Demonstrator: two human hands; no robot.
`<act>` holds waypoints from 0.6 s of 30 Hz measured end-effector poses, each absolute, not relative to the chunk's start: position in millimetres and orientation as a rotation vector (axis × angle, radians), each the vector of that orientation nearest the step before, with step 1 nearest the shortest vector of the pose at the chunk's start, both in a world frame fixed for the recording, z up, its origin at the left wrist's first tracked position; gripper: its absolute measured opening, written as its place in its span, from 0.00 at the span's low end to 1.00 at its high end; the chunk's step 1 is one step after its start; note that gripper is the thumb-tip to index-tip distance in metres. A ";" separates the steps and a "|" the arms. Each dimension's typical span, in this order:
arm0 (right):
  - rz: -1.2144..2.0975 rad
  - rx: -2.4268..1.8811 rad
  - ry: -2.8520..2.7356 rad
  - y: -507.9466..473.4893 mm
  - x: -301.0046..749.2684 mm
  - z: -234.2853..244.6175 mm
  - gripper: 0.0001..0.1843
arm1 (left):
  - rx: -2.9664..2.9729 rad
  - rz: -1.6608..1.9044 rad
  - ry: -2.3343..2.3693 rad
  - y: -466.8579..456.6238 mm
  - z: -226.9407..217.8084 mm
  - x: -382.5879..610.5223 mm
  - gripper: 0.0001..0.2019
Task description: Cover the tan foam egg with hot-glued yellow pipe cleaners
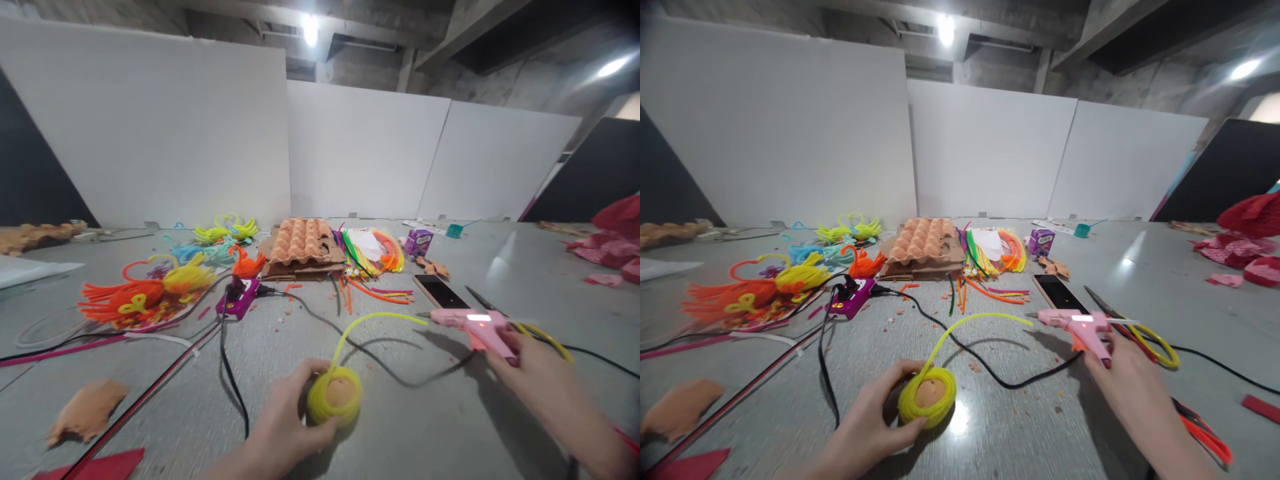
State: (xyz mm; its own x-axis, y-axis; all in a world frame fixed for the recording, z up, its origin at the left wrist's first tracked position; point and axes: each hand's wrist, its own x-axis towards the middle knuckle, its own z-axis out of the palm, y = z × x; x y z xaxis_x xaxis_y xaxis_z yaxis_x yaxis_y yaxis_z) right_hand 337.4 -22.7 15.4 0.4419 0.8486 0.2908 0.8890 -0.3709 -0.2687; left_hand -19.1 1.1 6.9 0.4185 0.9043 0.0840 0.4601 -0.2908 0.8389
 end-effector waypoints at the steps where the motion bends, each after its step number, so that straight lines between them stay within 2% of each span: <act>1: -0.181 -2.323 -1.433 -26.2 344.1 18.1 0.19 | 1.924 0.746 1.158 1.3 6.0 -19.7 0.22; 5: -0.354 -2.357 -1.237 -37.1 366.8 29.2 0.11 | 2.029 0.842 1.087 2.7 2.7 -21.4 0.19; 7: -0.321 -2.337 -1.172 -39.6 367.4 37.8 0.11 | 2.045 0.850 1.075 3.5 2.2 -21.2 0.17; 9: -0.149 -2.323 -1.104 -40.1 355.5 49.6 0.14 | 2.027 0.838 1.083 4.3 2.3 -20.5 0.17; 12: 0.179 -2.230 -0.997 -38.0 319.5 68.1 0.12 | 1.918 0.845 1.078 5.2 0.9 -20.1 0.19; 14: 0.384 -2.045 -1.071 -35.5 291.7 76.8 0.11 | 1.824 0.862 1.039 5.6 -1.7 -20.4 0.20; 18: 0.659 -1.606 -1.211 -29.8 245.0 81.9 0.18 | 1.749 0.900 0.990 5.7 -7.2 -21.2 0.21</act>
State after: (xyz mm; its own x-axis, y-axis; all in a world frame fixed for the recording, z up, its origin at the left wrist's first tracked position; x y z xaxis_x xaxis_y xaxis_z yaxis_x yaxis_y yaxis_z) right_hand 245.0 -29.8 81.9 0.3552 0.9257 0.1302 0.3931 -0.0215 -0.9192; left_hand -21.2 5.7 -7.2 0.4132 0.8977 0.1532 0.2382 -0.2689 0.9332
